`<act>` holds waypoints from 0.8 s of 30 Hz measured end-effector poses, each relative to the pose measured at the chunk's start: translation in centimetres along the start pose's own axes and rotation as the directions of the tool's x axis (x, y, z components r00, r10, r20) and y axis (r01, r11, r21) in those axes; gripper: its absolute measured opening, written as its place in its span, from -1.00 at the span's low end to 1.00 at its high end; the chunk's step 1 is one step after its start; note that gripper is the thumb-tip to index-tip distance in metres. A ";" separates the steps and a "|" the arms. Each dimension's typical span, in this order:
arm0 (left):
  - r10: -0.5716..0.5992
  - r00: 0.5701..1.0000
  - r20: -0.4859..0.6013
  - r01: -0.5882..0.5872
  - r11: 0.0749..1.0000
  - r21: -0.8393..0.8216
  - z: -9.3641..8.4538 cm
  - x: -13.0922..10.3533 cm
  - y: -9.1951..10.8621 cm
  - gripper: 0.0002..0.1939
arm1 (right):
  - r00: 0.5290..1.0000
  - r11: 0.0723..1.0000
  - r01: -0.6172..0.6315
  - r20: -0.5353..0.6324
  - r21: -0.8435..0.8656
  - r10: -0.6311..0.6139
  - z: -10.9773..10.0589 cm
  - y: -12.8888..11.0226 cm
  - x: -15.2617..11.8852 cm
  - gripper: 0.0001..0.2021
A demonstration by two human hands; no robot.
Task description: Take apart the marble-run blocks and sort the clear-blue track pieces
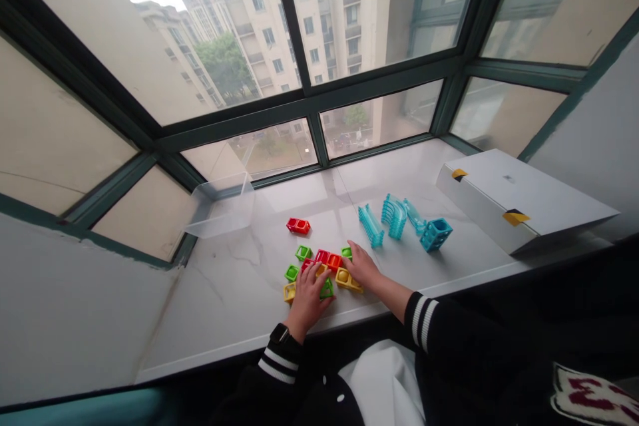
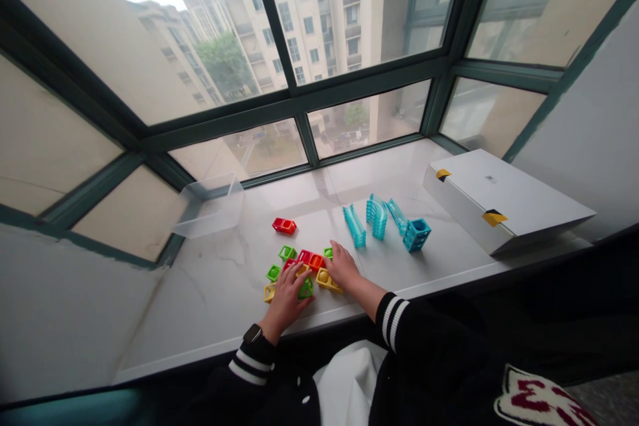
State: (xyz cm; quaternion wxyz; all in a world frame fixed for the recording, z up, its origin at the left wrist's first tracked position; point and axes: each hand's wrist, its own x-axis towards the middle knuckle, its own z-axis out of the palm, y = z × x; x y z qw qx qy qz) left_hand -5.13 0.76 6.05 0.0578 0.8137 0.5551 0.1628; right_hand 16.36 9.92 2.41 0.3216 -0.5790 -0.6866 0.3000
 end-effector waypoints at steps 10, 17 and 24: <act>0.005 1.000 0.020 -0.006 0.998 0.055 0.3 -0.9 0.6 -0.22 | 0.922 0.932 0.330 -0.161 -0.148 -0.352 -11.0 -2.5 -1.5 -0.62; 0.046 0.995 -0.085 -0.051 0.997 -0.049 -0.5 0.5 2.3 -0.43 | 0.898 0.807 -0.363 -0.405 -0.465 0.171 -23.9 4.1 -0.7 -0.46; 0.127 0.982 -0.143 -0.157 0.961 -0.229 -1.5 3.3 7.0 -0.40 | 0.995 0.960 -0.082 -0.072 -0.267 0.065 -22.9 3.1 -4.8 -0.57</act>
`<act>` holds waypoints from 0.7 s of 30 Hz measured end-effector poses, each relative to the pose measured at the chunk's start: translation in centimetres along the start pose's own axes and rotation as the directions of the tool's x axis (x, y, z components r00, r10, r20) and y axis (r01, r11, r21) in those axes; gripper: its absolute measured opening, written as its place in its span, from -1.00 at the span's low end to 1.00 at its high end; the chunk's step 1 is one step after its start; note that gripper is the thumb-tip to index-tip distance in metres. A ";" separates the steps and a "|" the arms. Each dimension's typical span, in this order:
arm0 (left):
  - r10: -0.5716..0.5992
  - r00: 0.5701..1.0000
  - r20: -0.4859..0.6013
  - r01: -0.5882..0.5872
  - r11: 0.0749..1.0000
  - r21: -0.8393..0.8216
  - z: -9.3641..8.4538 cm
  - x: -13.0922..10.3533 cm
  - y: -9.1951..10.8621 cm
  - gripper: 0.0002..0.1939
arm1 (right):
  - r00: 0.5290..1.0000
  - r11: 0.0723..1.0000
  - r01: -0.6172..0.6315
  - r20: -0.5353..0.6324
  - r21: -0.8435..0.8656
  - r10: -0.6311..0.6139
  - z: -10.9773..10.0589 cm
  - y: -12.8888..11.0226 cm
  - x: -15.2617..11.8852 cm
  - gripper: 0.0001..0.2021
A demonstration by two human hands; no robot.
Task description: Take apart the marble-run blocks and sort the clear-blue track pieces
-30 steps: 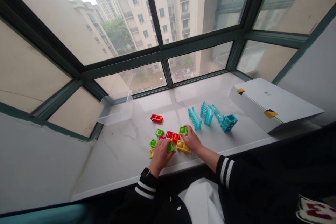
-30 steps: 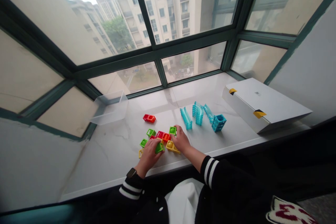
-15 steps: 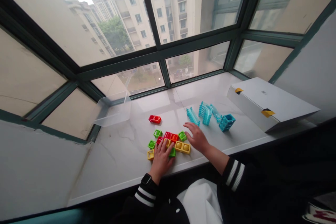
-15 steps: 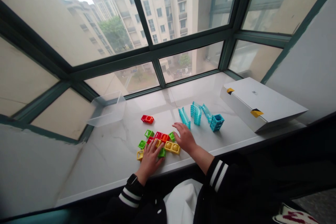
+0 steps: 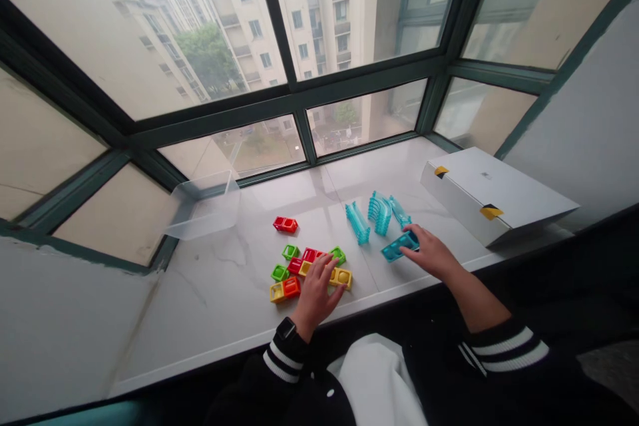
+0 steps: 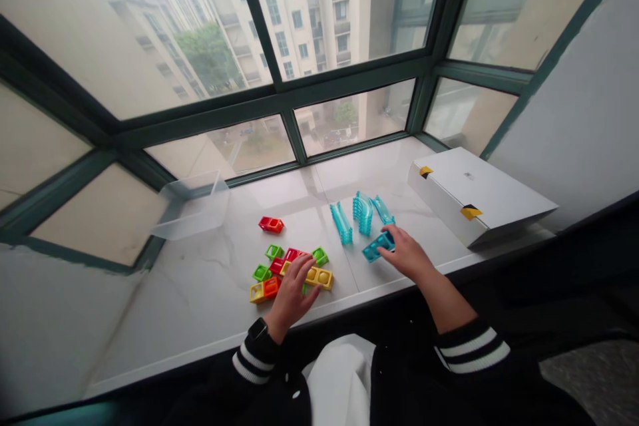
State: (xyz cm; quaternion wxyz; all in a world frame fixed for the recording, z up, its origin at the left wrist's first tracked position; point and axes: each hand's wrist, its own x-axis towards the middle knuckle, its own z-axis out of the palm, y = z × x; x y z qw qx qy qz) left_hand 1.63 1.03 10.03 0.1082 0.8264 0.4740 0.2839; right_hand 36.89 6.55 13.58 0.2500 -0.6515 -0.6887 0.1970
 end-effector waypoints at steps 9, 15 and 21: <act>-0.142 0.990 0.011 0.142 0.988 0.056 -0.7 0.3 0.9 -0.49 | 0.973 0.805 0.095 0.114 0.585 -0.198 8.1 -11.4 -2.2 -0.62; -0.481 0.876 0.034 0.465 0.861 0.206 -3.2 -0.8 -2.4 -0.46 | 0.961 0.785 0.222 0.004 0.579 -0.275 12.4 -13.5 0.1 -0.65; -0.643 0.765 -0.044 0.628 0.729 0.271 -5.8 -0.6 -5.0 -0.38 | 0.969 0.849 0.248 -0.110 0.467 -0.223 15.8 -12.6 4.8 -0.66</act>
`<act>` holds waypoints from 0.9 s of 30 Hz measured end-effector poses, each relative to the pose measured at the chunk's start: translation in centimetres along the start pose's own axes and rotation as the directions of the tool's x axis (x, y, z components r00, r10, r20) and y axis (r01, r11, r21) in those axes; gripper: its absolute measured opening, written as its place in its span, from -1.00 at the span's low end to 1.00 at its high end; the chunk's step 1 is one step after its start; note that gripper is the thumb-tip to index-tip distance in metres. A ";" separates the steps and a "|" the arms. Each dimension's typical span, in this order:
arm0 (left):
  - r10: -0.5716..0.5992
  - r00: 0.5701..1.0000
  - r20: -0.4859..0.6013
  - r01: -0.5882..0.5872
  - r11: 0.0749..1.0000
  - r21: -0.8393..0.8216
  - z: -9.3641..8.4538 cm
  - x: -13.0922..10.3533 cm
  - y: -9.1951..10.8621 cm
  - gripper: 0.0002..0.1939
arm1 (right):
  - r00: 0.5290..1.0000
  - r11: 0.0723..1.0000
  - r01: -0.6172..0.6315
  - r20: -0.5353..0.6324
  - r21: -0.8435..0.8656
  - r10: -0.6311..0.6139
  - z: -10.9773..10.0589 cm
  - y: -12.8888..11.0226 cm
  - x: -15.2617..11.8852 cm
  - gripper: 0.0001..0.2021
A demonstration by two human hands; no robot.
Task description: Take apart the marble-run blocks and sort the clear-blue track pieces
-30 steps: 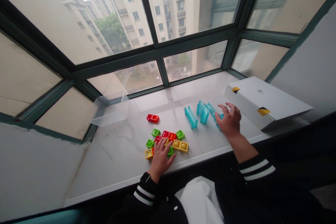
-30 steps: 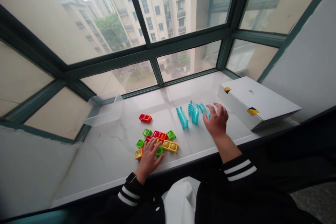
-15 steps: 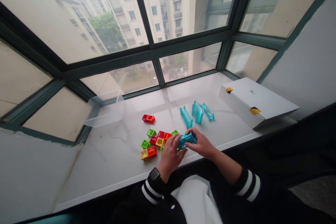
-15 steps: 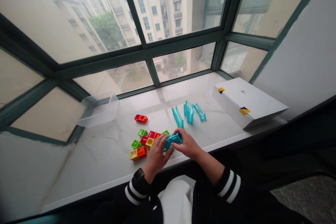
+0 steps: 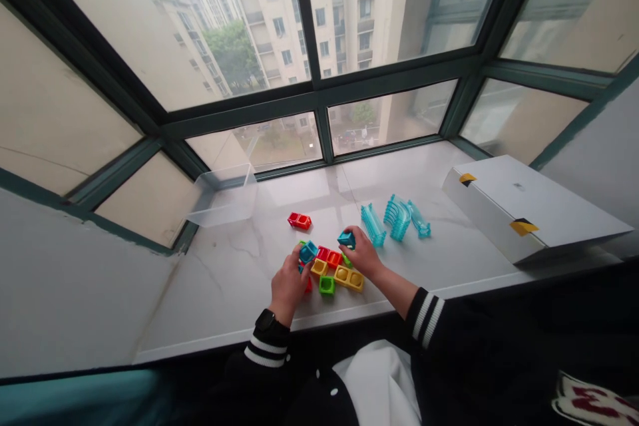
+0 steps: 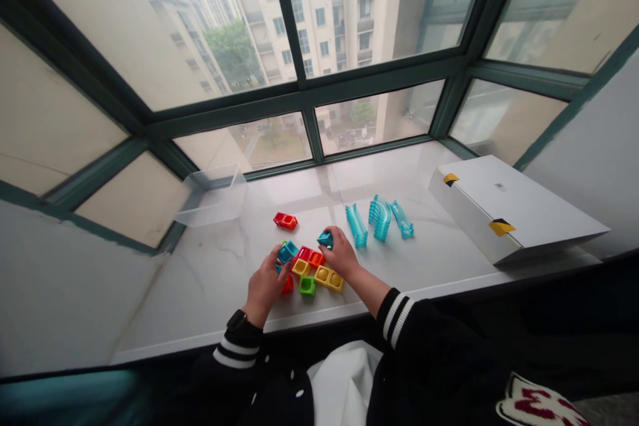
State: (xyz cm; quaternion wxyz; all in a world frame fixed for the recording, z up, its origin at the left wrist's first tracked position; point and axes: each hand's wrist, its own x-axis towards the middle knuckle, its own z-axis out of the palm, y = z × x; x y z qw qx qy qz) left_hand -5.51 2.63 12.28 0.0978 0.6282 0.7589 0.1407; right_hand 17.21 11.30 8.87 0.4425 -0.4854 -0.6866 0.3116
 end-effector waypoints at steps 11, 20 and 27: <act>0.100 0.992 -0.071 -0.100 0.995 0.007 0.6 1.0 -1.0 -0.34 | 0.941 0.931 0.076 0.335 -0.358 0.052 4.3 3.5 2.9 -0.57; 0.357 0.924 -0.137 -0.374 0.917 -0.135 3.3 -0.7 -3.7 -0.21 | 0.980 0.948 0.146 0.169 -0.284 -0.100 4.4 3.0 4.9 -0.72; 0.276 0.947 -0.167 -0.303 0.939 -0.165 3.5 -2.7 -4.5 -0.16 | 0.927 0.910 0.078 0.366 -0.407 0.084 8.7 0.6 12.7 -0.46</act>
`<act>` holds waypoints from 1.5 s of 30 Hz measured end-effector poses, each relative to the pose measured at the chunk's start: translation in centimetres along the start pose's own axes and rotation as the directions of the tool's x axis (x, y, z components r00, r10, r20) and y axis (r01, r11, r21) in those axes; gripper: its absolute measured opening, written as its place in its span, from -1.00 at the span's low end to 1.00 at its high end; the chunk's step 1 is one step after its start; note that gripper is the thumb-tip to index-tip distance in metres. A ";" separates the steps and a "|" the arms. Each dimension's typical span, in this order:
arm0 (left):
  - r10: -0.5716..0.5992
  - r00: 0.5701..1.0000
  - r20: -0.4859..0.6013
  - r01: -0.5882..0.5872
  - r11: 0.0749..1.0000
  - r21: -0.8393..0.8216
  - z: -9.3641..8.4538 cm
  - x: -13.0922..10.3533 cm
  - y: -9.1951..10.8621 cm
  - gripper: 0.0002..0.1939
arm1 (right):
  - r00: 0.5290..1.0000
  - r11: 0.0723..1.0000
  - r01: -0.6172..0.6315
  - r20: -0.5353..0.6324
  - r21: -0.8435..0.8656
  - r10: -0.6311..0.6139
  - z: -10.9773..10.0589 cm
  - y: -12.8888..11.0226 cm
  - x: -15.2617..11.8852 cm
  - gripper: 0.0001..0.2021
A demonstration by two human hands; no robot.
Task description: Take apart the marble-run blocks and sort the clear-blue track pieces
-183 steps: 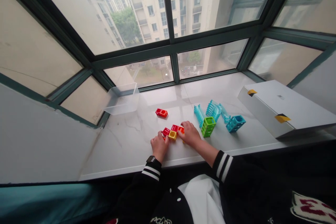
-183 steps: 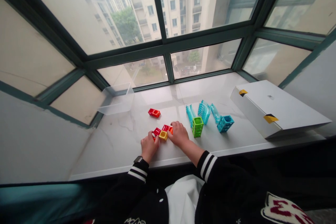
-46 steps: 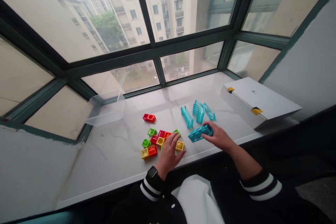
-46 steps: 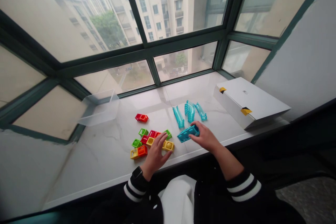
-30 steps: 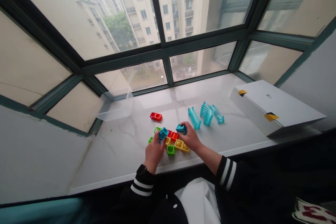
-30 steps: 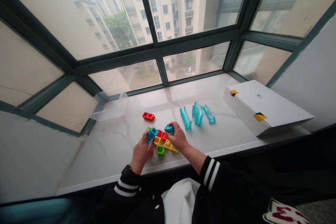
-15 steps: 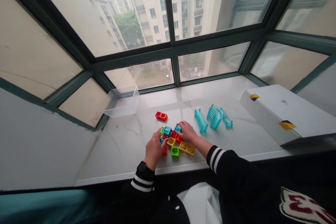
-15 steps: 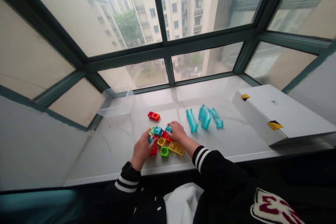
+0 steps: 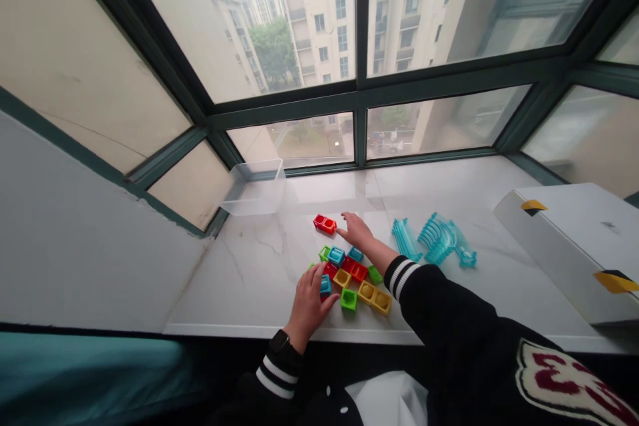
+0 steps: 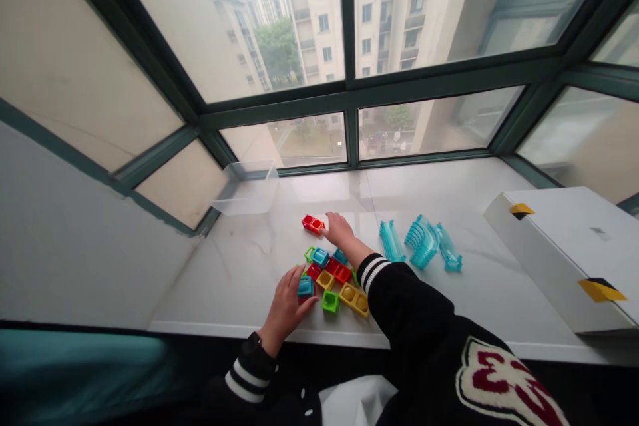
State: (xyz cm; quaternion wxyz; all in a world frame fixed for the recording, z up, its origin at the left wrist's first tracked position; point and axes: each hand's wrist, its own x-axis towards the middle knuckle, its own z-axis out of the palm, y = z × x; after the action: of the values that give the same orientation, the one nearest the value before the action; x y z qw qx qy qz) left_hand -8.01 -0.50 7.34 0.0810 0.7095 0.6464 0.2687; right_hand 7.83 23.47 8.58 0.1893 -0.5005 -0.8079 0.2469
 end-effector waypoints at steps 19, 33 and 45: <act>-0.172 0.985 -0.006 0.169 0.970 -0.174 1.3 -0.9 -1.2 -0.38 | 0.976 0.876 0.211 -0.150 0.434 -0.161 -4.4 -0.4 -7.7 -0.51; -0.232 0.973 -0.009 0.224 0.948 -0.228 2.3 -2.4 -1.2 -0.16 | 0.976 0.987 0.139 -0.181 0.083 -0.122 -0.6 4.3 -19.5 -0.37; -0.432 0.897 -0.090 0.391 0.873 -0.290 3.6 1.0 -1.2 -0.41 | 0.956 0.978 0.101 -0.290 0.181 -0.045 4.6 4.9 -17.5 -0.54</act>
State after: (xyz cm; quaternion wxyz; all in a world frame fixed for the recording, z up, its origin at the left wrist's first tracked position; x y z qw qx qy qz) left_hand -7.29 1.46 4.00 0.1810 0.5153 0.7453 0.3824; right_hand 16.22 8.58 0.99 0.3603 -0.4799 -0.7623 0.2425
